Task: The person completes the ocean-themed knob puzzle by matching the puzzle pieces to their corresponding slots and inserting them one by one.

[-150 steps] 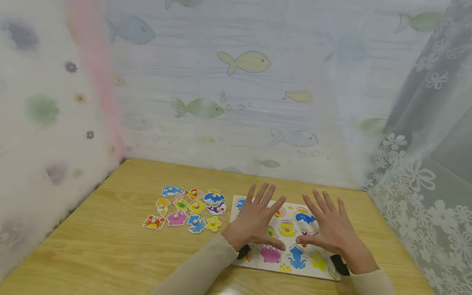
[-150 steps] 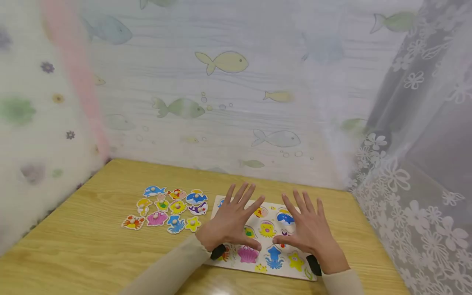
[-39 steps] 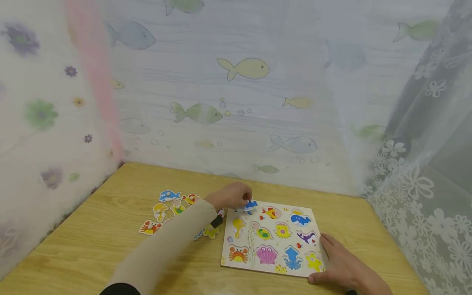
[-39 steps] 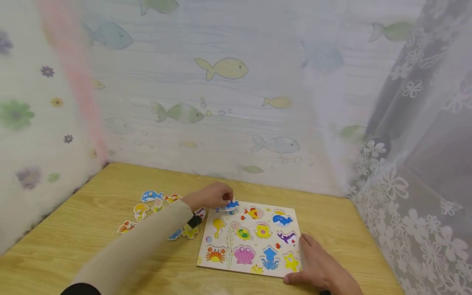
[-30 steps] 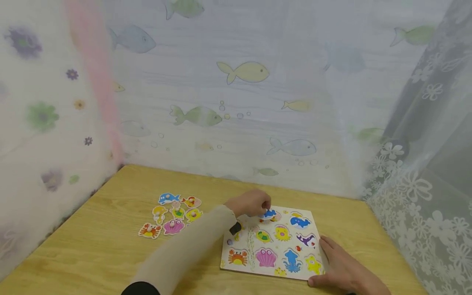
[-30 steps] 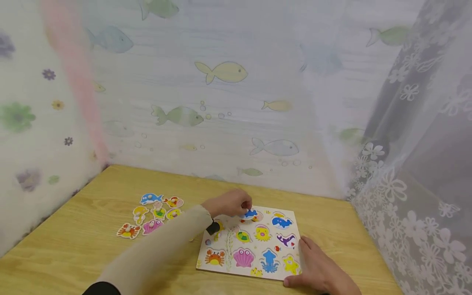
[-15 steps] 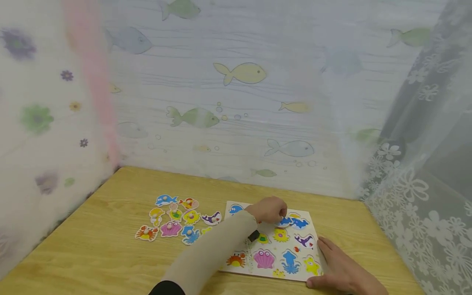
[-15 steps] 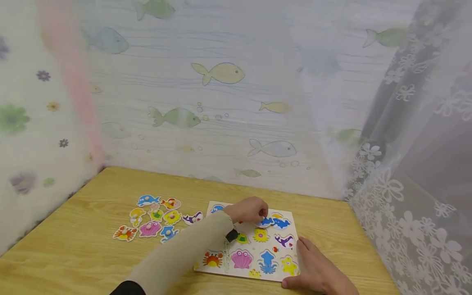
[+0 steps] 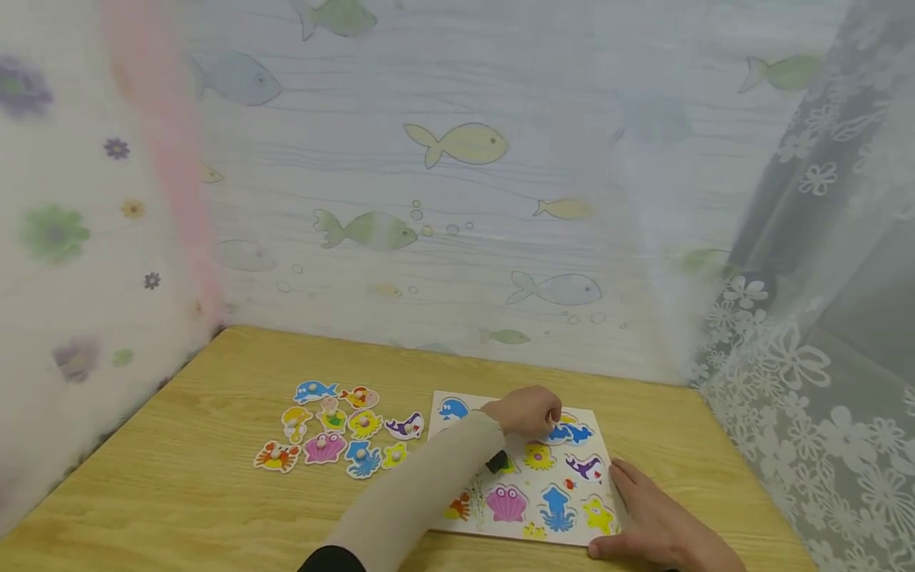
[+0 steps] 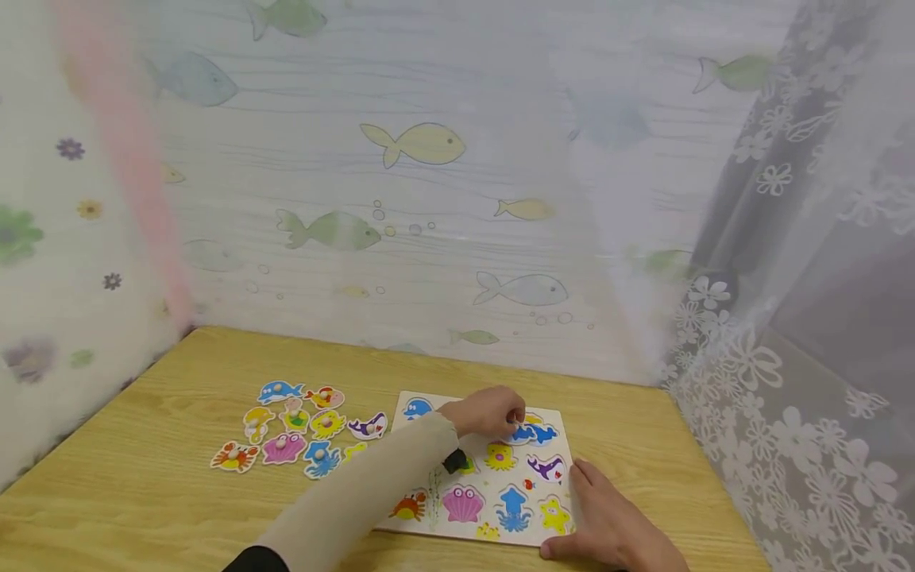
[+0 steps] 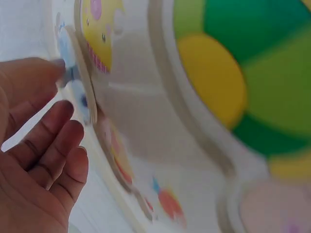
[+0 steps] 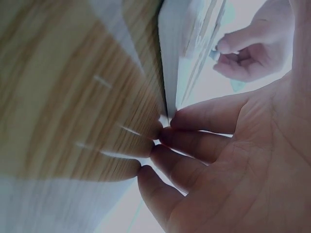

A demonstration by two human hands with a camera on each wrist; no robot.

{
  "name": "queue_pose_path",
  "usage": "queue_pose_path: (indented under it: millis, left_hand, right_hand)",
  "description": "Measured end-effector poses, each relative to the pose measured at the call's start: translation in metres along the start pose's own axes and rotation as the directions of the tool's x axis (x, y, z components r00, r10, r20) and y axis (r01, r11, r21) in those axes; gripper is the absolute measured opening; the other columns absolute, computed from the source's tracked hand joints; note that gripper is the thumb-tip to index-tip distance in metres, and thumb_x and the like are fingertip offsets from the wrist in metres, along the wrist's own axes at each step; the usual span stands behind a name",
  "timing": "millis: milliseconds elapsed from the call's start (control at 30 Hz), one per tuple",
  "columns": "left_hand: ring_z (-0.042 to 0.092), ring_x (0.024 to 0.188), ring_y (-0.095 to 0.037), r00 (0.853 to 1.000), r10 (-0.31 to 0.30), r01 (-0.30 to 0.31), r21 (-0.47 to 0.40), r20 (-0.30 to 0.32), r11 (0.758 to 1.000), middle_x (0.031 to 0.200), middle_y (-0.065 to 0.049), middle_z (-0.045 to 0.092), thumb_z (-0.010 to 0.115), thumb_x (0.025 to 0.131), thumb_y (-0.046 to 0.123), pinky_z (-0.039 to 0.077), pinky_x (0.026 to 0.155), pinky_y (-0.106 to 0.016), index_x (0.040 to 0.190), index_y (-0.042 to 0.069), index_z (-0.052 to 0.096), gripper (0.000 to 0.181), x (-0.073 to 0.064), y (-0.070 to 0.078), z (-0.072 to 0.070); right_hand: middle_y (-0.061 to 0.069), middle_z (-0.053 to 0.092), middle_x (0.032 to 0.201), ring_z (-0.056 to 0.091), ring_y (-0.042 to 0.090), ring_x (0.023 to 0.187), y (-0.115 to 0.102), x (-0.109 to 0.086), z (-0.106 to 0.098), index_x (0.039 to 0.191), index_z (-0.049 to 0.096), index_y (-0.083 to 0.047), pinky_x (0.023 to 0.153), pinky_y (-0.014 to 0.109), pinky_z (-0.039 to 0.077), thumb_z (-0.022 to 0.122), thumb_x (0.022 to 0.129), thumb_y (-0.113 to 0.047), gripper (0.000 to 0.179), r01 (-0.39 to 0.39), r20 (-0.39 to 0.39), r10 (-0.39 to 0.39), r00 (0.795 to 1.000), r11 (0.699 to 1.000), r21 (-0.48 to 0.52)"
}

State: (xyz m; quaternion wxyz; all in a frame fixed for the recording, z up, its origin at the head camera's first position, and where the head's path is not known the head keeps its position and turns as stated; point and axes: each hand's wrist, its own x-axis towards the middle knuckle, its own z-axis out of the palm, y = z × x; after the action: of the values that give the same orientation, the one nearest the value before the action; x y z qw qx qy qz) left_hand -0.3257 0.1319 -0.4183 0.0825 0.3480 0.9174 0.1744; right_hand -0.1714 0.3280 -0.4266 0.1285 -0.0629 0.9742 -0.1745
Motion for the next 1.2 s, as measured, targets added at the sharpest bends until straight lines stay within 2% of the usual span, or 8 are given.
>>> queue_pose_path:
  millis: [133, 300, 533, 733, 900, 1000, 1200]
  left_hand:
    - [0.054, 0.091, -0.006, 0.999, 0.035, -0.035, 0.026, 0.007, 0.999, 0.102, 0.011, 0.061, 0.076, 0.081, 0.032, 0.046, 0.083, -0.023, 0.112, 0.021, 0.069, 0.033, -0.005, -0.008, -0.004]
    - [0.051, 0.097, -0.005, 1.000, 0.013, -0.014, 0.047, 0.027, 0.999, 0.108, 0.012, 0.059, 0.079, 0.076, 0.040, 0.044, 0.088, -0.023, 0.119, 0.024, 0.068, 0.047, -0.008, -0.013, -0.002]
    - [0.049, 0.097, -0.006, 0.998, -0.051, 0.050, 0.033, 0.023, 0.998, 0.103, 0.013, 0.056, 0.078, 0.077, 0.041, 0.042, 0.089, -0.025, 0.115, 0.025, 0.070, 0.042, -0.008, -0.002, 0.001]
    - [0.049, 0.091, -0.006, 1.000, 0.007, -0.007, 0.090, -0.003, 0.996, 0.096, 0.011, 0.057, 0.076, 0.079, 0.042, 0.042, 0.083, -0.023, 0.106, 0.022, 0.072, 0.034, -0.003, 0.008, 0.002]
    - [0.045, 0.083, -0.007, 1.000, -0.004, 0.006, 0.099, -0.023, 0.995, 0.086, 0.010, 0.051, 0.075, 0.079, 0.042, 0.039, 0.070, -0.022, 0.088, 0.021, 0.070, 0.024, 0.005, 0.013, 0.007]
    - [0.044, 0.082, -0.007, 0.999, -0.025, 0.028, 0.097, -0.034, 0.995, 0.087, 0.010, 0.050, 0.076, 0.078, 0.043, 0.040, 0.068, -0.022, 0.089, 0.021, 0.071, 0.025, 0.006, 0.015, 0.009]
    - [0.045, 0.084, -0.007, 0.996, -0.077, 0.081, 0.106, -0.040, 0.991, 0.092, 0.011, 0.052, 0.077, 0.076, 0.047, 0.042, 0.076, -0.022, 0.101, 0.023, 0.073, 0.035, 0.006, 0.020, 0.010]
  right_hand:
    - [0.026, 0.025, 0.149, 0.034, 0.043, 0.130, 0.000, -0.002, 0.001, 0.147, 0.022, 0.008, 0.099, 0.062, 0.031, 0.072, 0.062, -0.071, 0.126, -0.045, 0.029, 0.045, 0.999, 0.999, 0.025]
    - [0.027, 0.024, 0.149, 0.034, 0.044, 0.130, 0.002, -0.002, 0.002, 0.147, 0.021, 0.008, 0.099, 0.063, 0.031, 0.071, 0.064, -0.070, 0.124, -0.055, 0.050, 0.054, 0.997, 0.998, 0.022]
    - [0.027, 0.024, 0.149, 0.033, 0.043, 0.131, 0.004, -0.002, 0.001, 0.147, 0.021, 0.007, 0.098, 0.061, 0.033, 0.070, 0.068, -0.068, 0.120, -0.035, 0.055, 0.033, 0.998, 0.999, 0.034]
    - [0.029, 0.024, 0.148, 0.033, 0.045, 0.131, 0.004, -0.002, 0.000, 0.146, 0.021, 0.010, 0.098, 0.061, 0.033, 0.069, 0.069, -0.068, 0.119, -0.002, 0.036, 0.001, 0.999, 1.000, 0.020]
    - [0.028, 0.025, 0.148, 0.034, 0.045, 0.130, 0.003, -0.001, 0.000, 0.146, 0.022, 0.010, 0.098, 0.062, 0.033, 0.069, 0.069, -0.068, 0.120, -0.003, 0.030, 0.003, 1.000, 1.000, 0.018]
    - [0.028, 0.025, 0.148, 0.034, 0.044, 0.130, 0.003, -0.001, 0.000, 0.146, 0.022, 0.010, 0.098, 0.062, 0.032, 0.070, 0.068, -0.069, 0.121, -0.009, 0.030, 0.009, 1.000, 1.000, 0.017]
    - [0.028, 0.025, 0.148, 0.034, 0.044, 0.130, 0.002, 0.000, 0.001, 0.146, 0.022, 0.010, 0.099, 0.063, 0.031, 0.070, 0.066, -0.069, 0.123, -0.009, 0.033, 0.009, 0.999, 1.000, 0.015]
